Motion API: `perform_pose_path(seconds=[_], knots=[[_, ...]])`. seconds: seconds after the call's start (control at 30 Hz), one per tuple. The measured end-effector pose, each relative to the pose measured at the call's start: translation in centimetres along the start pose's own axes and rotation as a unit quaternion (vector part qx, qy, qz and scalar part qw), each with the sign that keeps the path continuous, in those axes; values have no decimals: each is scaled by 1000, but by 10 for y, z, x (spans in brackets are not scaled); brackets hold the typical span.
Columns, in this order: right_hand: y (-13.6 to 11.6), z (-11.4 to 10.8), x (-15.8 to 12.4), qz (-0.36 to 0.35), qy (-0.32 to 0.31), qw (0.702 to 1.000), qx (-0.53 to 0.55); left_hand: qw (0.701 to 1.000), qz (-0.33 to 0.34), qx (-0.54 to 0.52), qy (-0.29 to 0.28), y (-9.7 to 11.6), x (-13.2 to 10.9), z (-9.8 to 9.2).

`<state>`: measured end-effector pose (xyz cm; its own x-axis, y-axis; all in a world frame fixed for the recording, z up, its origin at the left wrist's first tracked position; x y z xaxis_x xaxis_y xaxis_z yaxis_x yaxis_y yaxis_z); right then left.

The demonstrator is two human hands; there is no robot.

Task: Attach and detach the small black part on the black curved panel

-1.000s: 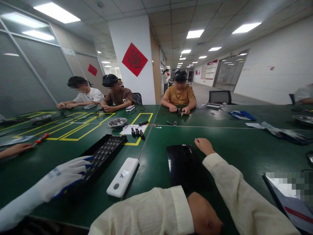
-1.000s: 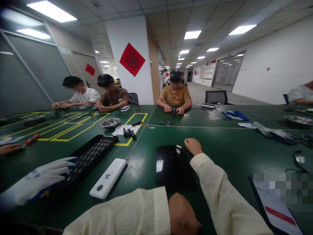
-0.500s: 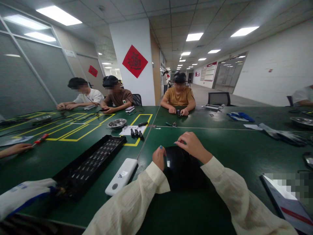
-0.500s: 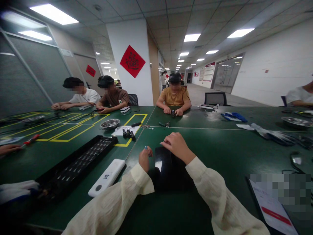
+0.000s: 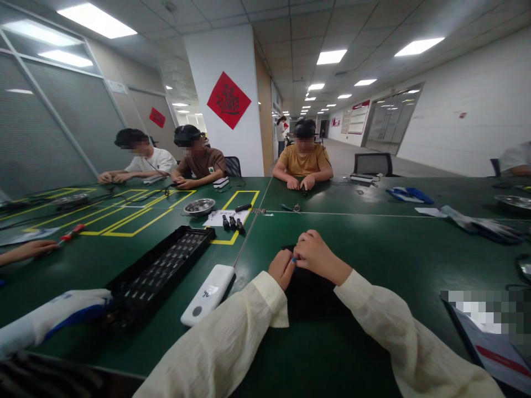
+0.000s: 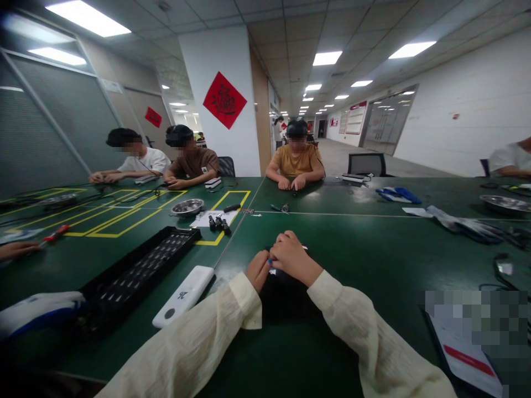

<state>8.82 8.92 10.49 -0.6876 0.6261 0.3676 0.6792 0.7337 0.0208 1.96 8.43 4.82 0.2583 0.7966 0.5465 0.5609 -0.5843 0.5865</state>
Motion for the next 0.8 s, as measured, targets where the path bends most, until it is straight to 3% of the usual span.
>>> perform_pose_path(seconds=[0.23,0.33,0.43,0.57,0.7,0.8], knots=[[-2,-7,-1,-8,9,1000,15,996,-38,-51,57,-7,0,-6],[7,-23,-4,13,51,999,10,972,-131,-136,137,-30,-1,-13],[28,-29,-10,112,75,991,-6,937,-218,-192,193,-55,-2,-17],[50,-5,-21,245,28,969,-17,908,-283,-206,230,-81,-2,-23],[57,22,-28,289,-48,956,30,889,-323,-202,255,-102,-5,-27],[62,36,-34,313,-130,931,133,885,-332,-189,265,-112,-8,-27]])
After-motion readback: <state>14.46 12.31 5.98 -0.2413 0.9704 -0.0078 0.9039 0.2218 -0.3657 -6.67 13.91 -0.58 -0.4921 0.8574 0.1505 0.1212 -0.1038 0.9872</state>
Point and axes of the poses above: each hand's wrist, its own x-axis towards the middle knuckle, its own z-axis out of the palm, y = z × x, the point moved 8 cm from there along x, towards the middle knuckle, and after that the axes turned 3 degrees about y, right-handed, at the moved point
